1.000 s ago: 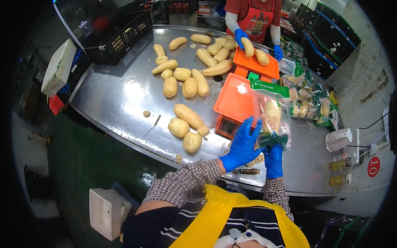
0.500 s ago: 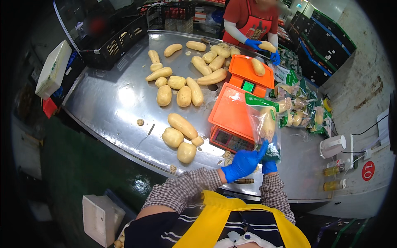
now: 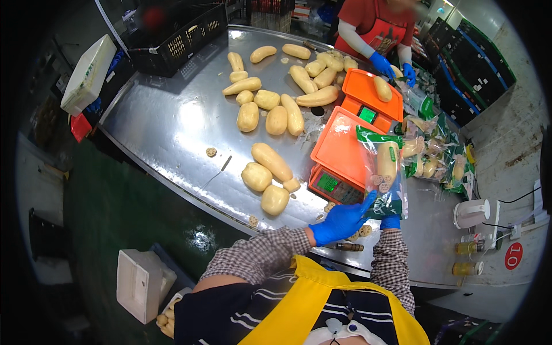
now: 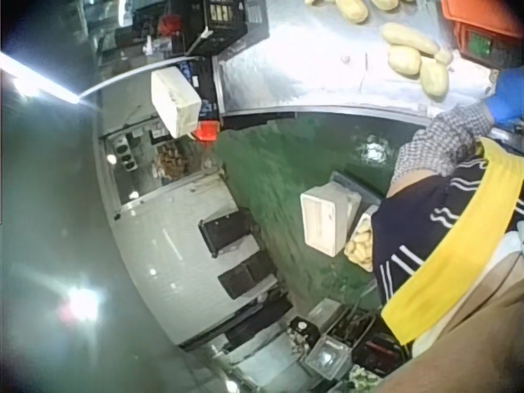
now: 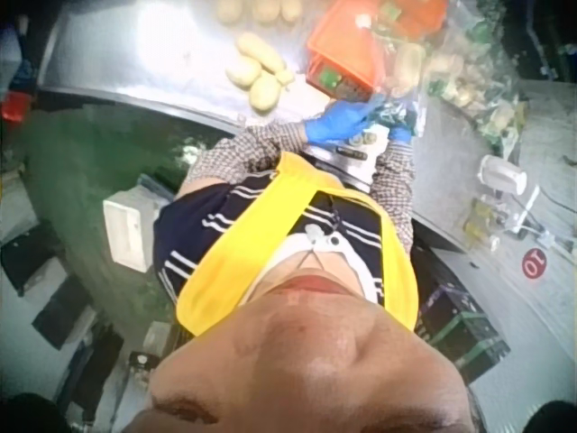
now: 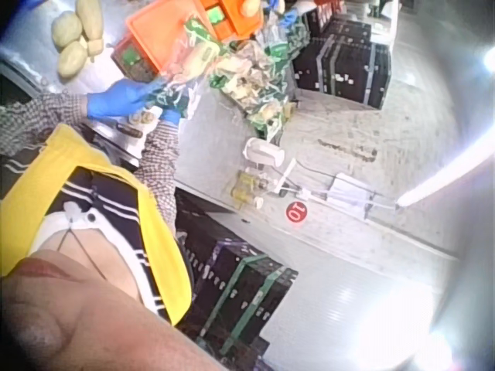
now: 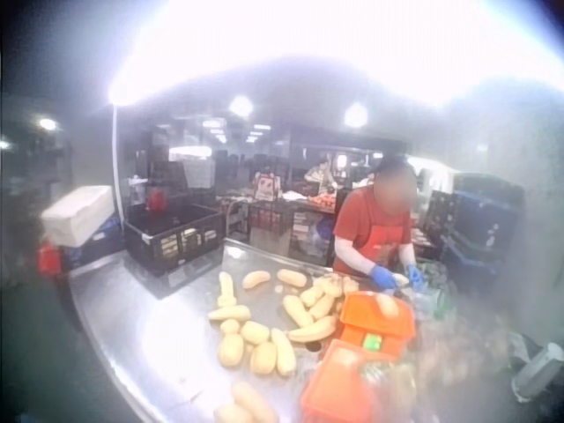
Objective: The person picks up peeled root vegetables from a metal table, places them into clear plastic bags, and weighs them on a digital scale. After weighing, the person places the packaged vegetables into a black crate. The process is repeated continuously with multiple vegetables.
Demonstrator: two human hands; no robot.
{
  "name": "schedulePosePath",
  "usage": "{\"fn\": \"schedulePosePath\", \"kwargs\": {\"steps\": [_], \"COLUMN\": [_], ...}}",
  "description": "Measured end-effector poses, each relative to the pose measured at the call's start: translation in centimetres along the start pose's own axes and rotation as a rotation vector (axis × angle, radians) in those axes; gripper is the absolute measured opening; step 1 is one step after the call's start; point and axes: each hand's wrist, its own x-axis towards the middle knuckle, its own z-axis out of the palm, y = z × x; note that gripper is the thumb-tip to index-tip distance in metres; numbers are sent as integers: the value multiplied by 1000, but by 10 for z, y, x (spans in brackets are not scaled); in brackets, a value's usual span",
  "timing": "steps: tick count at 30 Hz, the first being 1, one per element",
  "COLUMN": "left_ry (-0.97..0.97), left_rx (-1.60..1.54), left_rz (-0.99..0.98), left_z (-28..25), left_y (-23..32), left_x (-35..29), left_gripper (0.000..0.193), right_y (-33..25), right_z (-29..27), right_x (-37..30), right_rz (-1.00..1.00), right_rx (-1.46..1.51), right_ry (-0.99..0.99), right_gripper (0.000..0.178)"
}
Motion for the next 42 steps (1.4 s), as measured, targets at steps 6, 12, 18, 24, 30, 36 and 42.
{"fn": "schedulePosePath", "kwargs": {"steps": [6,12,18,24,30,36,42], "left_ry": [286,927,950,815,769,765,176], "left_rx": [-98,-385,-414,-611,-97,294,689], "left_rz": [-151,-451,-792,-807,-789,-468,-187], "left_z": [-43,-128,-194,-185,-195,-210,-215], "left_y": [-79,-208,-261,-283,-316,-331,-344], "left_x": [-48,-95,-117,-84,-27,42,111], "left_gripper": [64,6,30,34,71,63,73], "right_y": [-1,9,22,49,68,80,101], "right_z": [-4,-20,-12,18,44,56,62], "right_x": [-2,-23,-95,-154,-161,-156,-160], "right_rz": [53,31,-244,89,241,391,500], "right_rx": [423,410,-992,-649,-592,-600,-593], "right_ry": [-7,38,450,425,370,239,104], "right_gripper": [50,54,27,26,29,30,31]}}
